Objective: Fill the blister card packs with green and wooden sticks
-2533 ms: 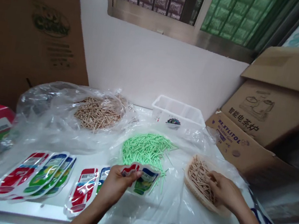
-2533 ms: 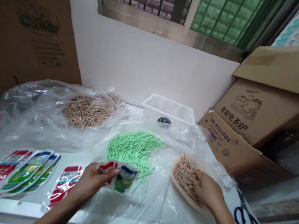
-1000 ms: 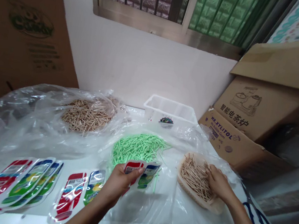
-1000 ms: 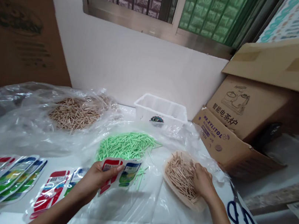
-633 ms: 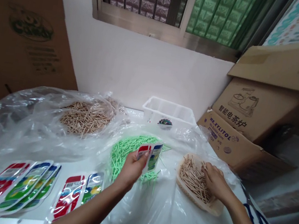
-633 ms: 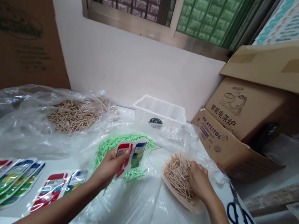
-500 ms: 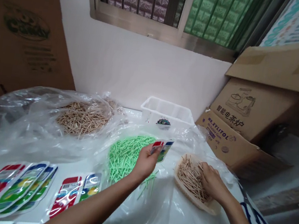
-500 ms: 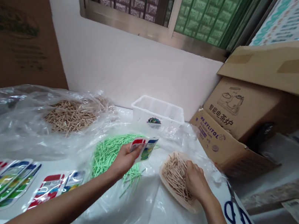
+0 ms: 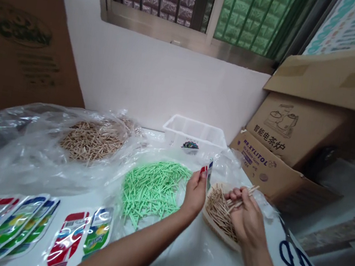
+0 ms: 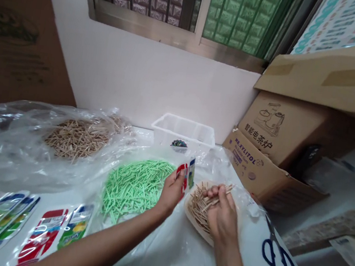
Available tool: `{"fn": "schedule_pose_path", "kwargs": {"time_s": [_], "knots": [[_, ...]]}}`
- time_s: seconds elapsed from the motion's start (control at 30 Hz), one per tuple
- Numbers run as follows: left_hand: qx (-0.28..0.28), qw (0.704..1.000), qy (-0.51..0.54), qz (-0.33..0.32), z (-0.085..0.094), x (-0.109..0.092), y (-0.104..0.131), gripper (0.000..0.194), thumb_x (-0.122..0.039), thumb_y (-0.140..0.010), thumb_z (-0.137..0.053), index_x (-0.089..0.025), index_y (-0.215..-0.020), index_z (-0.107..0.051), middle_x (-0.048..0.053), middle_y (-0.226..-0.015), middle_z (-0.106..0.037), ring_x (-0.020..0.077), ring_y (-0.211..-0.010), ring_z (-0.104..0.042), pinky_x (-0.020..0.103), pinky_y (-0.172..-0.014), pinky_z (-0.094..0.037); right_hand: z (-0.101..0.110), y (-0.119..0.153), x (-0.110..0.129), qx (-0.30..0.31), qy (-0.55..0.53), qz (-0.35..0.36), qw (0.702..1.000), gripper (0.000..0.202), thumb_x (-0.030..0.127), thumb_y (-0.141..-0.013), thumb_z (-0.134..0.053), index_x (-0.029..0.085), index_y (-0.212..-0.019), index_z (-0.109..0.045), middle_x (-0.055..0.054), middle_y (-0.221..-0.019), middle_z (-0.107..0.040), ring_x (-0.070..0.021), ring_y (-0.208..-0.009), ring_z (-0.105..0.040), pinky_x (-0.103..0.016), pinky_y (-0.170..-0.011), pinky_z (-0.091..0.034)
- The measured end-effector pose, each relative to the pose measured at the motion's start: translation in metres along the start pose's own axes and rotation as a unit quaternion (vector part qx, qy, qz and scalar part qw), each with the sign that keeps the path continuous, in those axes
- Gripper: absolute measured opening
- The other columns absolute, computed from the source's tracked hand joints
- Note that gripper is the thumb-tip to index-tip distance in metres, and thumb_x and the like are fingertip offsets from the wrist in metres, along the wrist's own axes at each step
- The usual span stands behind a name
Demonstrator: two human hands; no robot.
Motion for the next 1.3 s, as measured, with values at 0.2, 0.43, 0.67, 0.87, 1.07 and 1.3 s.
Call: {"fn": "schedule_pose_path", "kwargs": {"time_s": [0.2,0.43,0.67,0.87,1.07,1.3], "knots": [[-0.076,0.955,0.256,0.127,-0.008,0.013,0.030,0.044,-0.059,-0.072,-0.057,-0.019,-0.087,-0.052,-0.008,-0.052,-0.042,0.0072,-0.045,-0.041,0.019,-0.048,-0.036,-0.063,0.039,-0.046,-0.056,-0.115,-0.064,0.990,0.022,0.042,-0.079,-0.060,0.024,-0.091,-0.054,0.005,-0.075,-0.057,-0.0136,-0.076,-0.059,-0.031,-0.077,-0.049],[-0.138,0.945,0.273,0.113,0.024,0.004,0.032,0.045,-0.059,-0.067,-0.062,-0.019,-0.081,-0.048,-0.010,-0.052,-0.036,0.0034,-0.040,-0.031,0.016,-0.042,-0.028,-0.090,0.062,-0.062,-0.044,-0.070,-0.091,0.992,0.041,0.046,-0.082,-0.056,0.028,-0.118,-0.046,0.002,-0.089,-0.062,-0.0155,-0.088,-0.060,-0.029,-0.075,-0.049],[-0.080,0.985,0.141,0.060,0.041,-0.010,0.026,0.045,-0.058,-0.074,-0.057,-0.015,-0.087,-0.061,0.001,-0.065,-0.059,0.0117,-0.058,-0.052,0.022,-0.056,-0.041,-0.024,0.028,-0.038,-0.024,0.283,0.027,0.959,0.029,0.048,-0.085,-0.047,0.021,-0.089,-0.054,0.001,-0.075,-0.060,-0.0150,-0.072,-0.058,-0.029,-0.074,-0.045],[-0.040,0.998,0.051,0.018,0.076,-0.027,0.025,0.042,-0.051,-0.075,-0.059,-0.012,-0.090,-0.067,0.005,-0.078,-0.066,0.0169,-0.074,-0.056,0.026,-0.070,-0.042,0.037,-0.004,-0.027,0.125,0.748,0.051,0.650,0.019,0.023,-0.089,-0.032,0.020,-0.085,-0.050,-0.008,-0.078,-0.065,-0.0227,-0.075,-0.059,-0.034,-0.070,-0.039],[-0.052,0.997,-0.049,-0.005,0.094,-0.023,0.028,0.041,-0.051,-0.081,-0.050,-0.014,-0.083,-0.066,0.004,-0.076,-0.064,0.0161,-0.071,-0.052,0.025,-0.068,-0.039,-0.010,0.013,-0.022,0.203,0.836,0.142,0.489,0.022,0.005,-0.079,-0.039,0.018,-0.088,-0.055,-0.011,-0.085,-0.065,-0.0260,-0.087,-0.057,-0.037,-0.078,-0.034],[-0.066,0.997,-0.050,-0.004,0.079,-0.018,0.043,0.038,-0.049,-0.084,-0.047,-0.016,-0.075,-0.063,0.003,-0.071,-0.061,0.0165,-0.069,-0.050,0.026,-0.067,-0.039,-0.115,0.075,-0.034,0.306,0.792,0.231,0.476,0.019,0.006,-0.081,-0.043,0.022,-0.085,-0.054,-0.006,-0.078,-0.061,-0.0222,-0.073,-0.057,-0.030,-0.062,-0.035]]}}
Point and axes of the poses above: each hand's wrist, its own y-axis away from the middle knuckle, its own z-axis out of the back of the hand, x = y × z, the point moved 7 cm from there along -y, towards the middle knuckle
